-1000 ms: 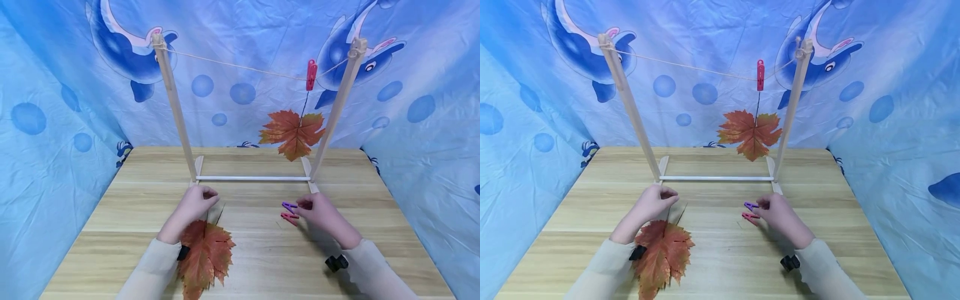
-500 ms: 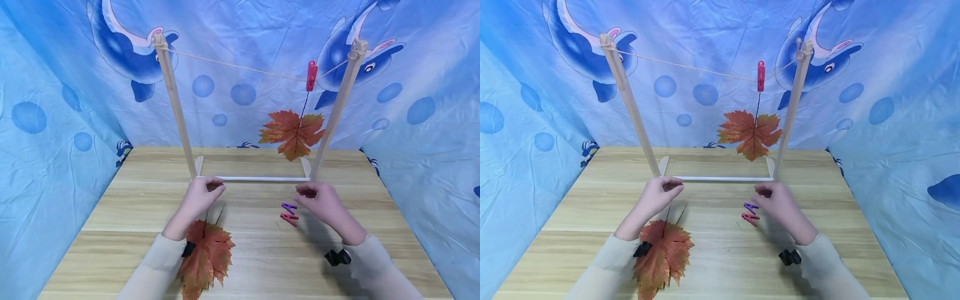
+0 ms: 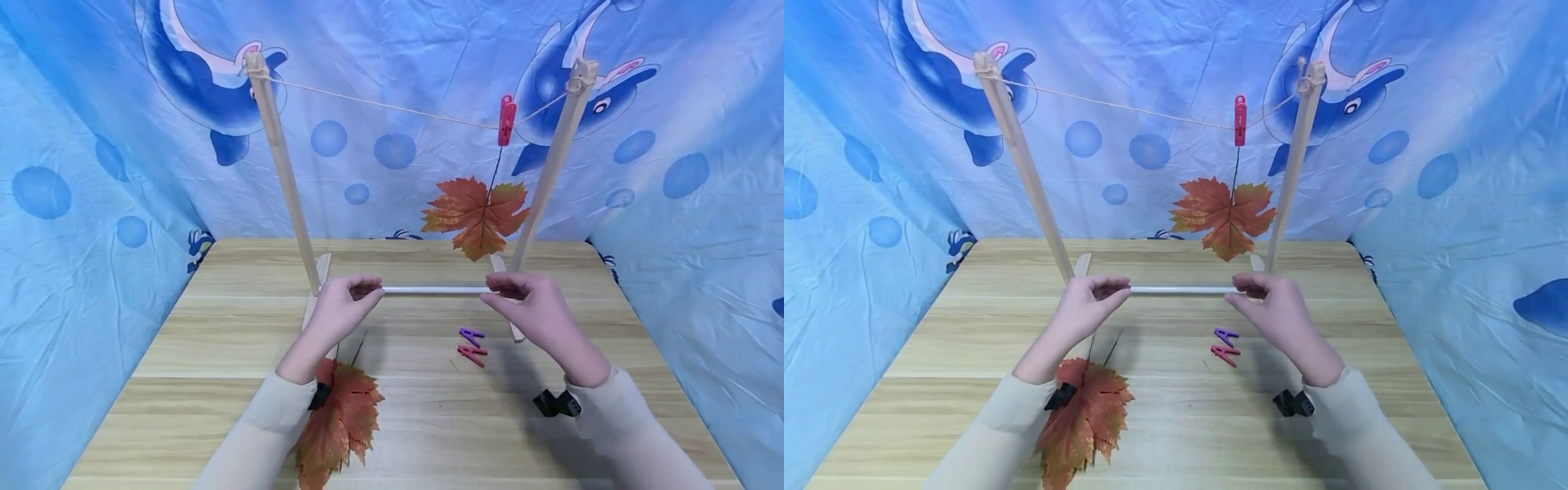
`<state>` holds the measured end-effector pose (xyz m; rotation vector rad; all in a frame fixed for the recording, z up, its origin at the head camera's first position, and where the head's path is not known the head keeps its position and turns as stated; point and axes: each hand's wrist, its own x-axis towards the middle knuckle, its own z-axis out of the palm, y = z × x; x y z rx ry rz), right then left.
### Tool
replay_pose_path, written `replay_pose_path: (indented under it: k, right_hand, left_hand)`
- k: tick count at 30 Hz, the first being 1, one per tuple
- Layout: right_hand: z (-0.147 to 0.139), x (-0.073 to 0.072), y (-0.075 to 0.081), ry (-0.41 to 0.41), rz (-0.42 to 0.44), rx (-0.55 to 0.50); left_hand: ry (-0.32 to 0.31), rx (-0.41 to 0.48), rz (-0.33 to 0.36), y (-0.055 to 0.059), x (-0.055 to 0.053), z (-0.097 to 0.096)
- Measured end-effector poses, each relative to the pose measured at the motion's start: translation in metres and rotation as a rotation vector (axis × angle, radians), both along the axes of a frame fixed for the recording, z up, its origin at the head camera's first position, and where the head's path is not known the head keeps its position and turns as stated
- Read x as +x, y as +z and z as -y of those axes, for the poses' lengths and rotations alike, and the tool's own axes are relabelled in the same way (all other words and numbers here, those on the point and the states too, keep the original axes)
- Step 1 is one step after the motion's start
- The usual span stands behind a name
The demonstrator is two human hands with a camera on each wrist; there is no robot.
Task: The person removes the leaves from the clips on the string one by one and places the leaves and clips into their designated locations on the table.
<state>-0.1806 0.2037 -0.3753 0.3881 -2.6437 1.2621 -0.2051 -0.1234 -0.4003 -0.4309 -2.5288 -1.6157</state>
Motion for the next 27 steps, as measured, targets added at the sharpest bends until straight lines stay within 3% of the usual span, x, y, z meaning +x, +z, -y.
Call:
replay_pose_path:
  k: [12,23,27]
  right_hand:
    - [-0.003,-0.004,0.040,0.020,-0.117,-0.059]
    - [-0.008,-0.005,0.083,-0.023,-0.112,-0.116]
    - [-0.010,-0.007,0.097,-0.016,-0.161,-0.110]
  left_hand:
    - [-0.038,0.016,-0.026,0.027,0.001,-0.025]
    - [-0.063,0.041,-0.073,0.046,-0.008,-0.045]
    - [-0.072,0.068,-0.095,0.055,-0.012,-0.051]
